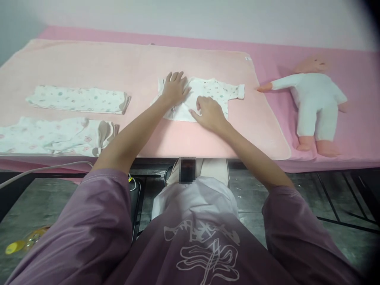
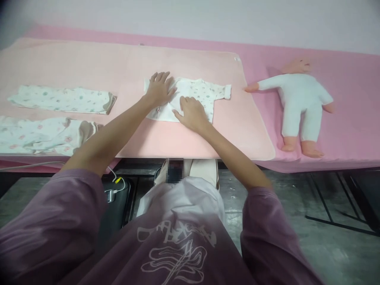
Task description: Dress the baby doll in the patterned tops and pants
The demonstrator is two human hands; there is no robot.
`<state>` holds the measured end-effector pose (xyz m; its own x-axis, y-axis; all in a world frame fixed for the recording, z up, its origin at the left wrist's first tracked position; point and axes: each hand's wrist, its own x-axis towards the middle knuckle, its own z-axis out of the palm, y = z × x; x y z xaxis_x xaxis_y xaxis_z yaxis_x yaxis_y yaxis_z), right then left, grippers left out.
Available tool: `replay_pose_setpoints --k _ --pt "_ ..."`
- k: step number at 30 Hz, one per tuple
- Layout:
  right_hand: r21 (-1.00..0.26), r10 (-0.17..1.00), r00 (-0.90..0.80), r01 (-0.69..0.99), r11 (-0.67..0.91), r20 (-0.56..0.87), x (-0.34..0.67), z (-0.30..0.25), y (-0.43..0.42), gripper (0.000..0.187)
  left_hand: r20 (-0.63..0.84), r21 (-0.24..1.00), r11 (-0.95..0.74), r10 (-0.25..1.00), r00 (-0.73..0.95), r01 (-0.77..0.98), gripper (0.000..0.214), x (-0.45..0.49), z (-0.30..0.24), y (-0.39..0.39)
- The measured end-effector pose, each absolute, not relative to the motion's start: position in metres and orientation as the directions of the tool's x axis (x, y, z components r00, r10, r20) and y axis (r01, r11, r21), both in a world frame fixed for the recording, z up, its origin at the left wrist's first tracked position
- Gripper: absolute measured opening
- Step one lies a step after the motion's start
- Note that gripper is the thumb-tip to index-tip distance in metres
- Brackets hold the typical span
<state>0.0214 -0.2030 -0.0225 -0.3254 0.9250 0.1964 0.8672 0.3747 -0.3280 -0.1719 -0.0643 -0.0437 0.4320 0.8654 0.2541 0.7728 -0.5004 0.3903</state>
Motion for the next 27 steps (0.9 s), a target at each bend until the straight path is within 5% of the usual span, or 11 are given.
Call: replay_pose_setpoints --k 3,13,22,27 --pt "-0.309 0.940 -0.301 0.889 0.337 0.158 0.027 -0.038 -0.196 0.033 0.257 0.388 -0.460 0.886 0.385 0.799 0.083 -0.146 -0.034 -0.068" --pt "-0.412 0.951 -0.284 0.857 0.308 0.120 0.038 -0.031 -0.192 0.041 -0.079 0.487 -0.226 0.951 0.300 0.844 0.057 -0.082 -0.032 -0.027" --pt "-0.202 0.973 -0.227 0.952 0.232 0.047 0.035 -0.023 -0.205 0.028 -0.076 0.488 -0.177 0.967 0.243 0.855 0.055 -0.050 -0.026 -0.030" --pt "-0.271 0.968 -0.224 0.930 0.247 0.111 0.049 -0.017 -0.205 0.019 -0.131 0.587 -0.033 0.982 0.136 0.809 0.045 -0.040 -0.017 -0.024"
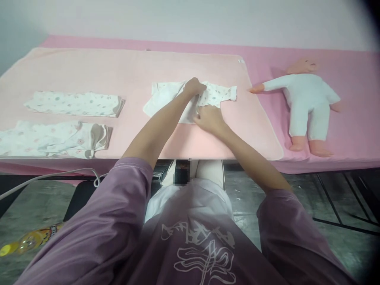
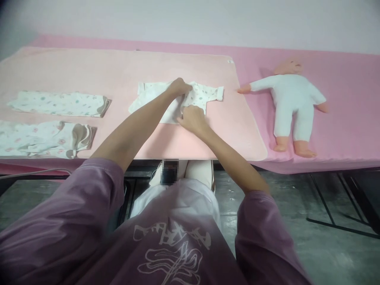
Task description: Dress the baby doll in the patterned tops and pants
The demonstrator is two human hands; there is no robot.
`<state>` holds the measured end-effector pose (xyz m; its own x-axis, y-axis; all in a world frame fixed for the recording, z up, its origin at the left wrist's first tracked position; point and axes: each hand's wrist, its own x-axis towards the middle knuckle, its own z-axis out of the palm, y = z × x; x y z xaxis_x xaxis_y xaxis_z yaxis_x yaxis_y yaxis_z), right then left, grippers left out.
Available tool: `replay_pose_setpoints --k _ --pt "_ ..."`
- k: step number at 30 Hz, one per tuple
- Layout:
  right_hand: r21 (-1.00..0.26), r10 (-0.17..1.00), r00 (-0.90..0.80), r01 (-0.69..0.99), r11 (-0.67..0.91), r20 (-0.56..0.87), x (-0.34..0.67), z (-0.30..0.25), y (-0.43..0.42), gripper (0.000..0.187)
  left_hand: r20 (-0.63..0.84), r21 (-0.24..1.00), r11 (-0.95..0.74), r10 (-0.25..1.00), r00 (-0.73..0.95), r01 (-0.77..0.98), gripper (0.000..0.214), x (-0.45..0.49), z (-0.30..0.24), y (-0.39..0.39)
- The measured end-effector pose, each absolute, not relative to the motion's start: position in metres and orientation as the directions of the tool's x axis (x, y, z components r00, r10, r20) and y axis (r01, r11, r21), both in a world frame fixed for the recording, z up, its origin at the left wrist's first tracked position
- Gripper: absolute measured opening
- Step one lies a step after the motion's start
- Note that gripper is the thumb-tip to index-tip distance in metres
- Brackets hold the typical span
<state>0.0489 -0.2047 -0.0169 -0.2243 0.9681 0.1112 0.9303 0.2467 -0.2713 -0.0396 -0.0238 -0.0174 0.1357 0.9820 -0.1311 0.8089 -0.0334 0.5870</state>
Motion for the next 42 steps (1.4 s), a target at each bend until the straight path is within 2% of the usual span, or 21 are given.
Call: replay_pose_setpoints --k 3,5,7,10,11,13,15,17,20,26,31,36,39,42 --pt "-0.360 0.976 -0.136 0.914 0.189 0.168 0.091 -0.008 -0.203 0.024 -0.197 0.664 0.015 0.968 0.155 0.748 0.037 -0.029 -0.009 -0.019" --pt "-0.372 0.982 -0.049 0.921 0.114 0.180 0.130 -0.003 -0.203 0.028 -0.189 0.731 -0.036 0.949 0.252 0.682 0.045 -0.023 -0.007 -0.019" --pt "-0.333 0.987 0.035 0.943 0.018 0.154 0.167 -0.001 -0.207 0.034 -0.098 0.764 -0.161 0.928 0.359 0.624 0.059 -0.021 -0.011 -0.021" --pt "-0.228 0.978 0.123 0.970 -0.083 0.168 0.199 -0.006 -0.215 0.038 0.134 0.627 -0.462 0.857 0.498 0.627 0.067 -0.024 -0.029 -0.030" --pt "-0.211 0.969 0.120 0.975 -0.074 0.218 0.201 -0.009 -0.217 0.039 0.186 0.556 -0.541 0.820 0.541 0.630 0.071 -0.025 -0.037 -0.033" --pt "-0.206 0.945 0.036 0.978 0.033 0.326 0.194 -0.017 -0.221 0.048 0.201 0.461 -0.614 0.776 0.598 0.640 0.078 -0.026 -0.053 -0.039" --pt "-0.205 0.929 -0.142 0.954 0.220 0.341 0.179 -0.025 -0.221 0.060 0.163 0.432 -0.619 0.769 0.619 0.655 0.082 -0.025 -0.064 -0.043" --pt "-0.225 0.909 -0.329 0.894 0.387 0.258 0.165 -0.034 -0.217 0.067 0.144 0.423 -0.623 0.763 0.630 0.658 0.083 -0.023 -0.070 -0.044" --pt "-0.288 0.874 -0.469 0.825 0.486 0.129 0.157 -0.046 -0.211 0.072 0.121 0.422 -0.621 0.760 0.638 0.660 0.079 -0.021 -0.070 -0.044" --pt "-0.327 0.866 -0.497 0.811 0.485 0.053 0.170 -0.059 -0.208 0.075 0.026 0.376 -0.600 0.769 0.639 0.706 0.078 -0.018 -0.066 -0.037" --pt "-0.330 0.849 -0.526 0.794 0.510 0.049 0.177 -0.057 -0.228 0.076 0.008 0.409 -0.552 0.798 0.603 0.726 0.102 -0.010 -0.065 -0.040" --pt "-0.291 0.837 -0.545 0.792 0.537 0.060 0.181 -0.047 -0.267 0.072 -0.021 0.352 -0.521 0.826 0.563 0.777 0.116 0.000 -0.063 -0.042" --pt "-0.245 0.843 -0.526 0.808 0.536 0.111 0.208 -0.032 -0.285 0.070 0.054 0.356 -0.548 0.821 0.568 0.757 0.109 0.006 -0.062 -0.040" --pt "-0.184 0.902 -0.335 0.902 0.391 0.273 0.274 -0.012 -0.286 0.081 0.157 0.321 -0.591 0.803 0.574 0.740 0.091 0.020 -0.058 -0.042"
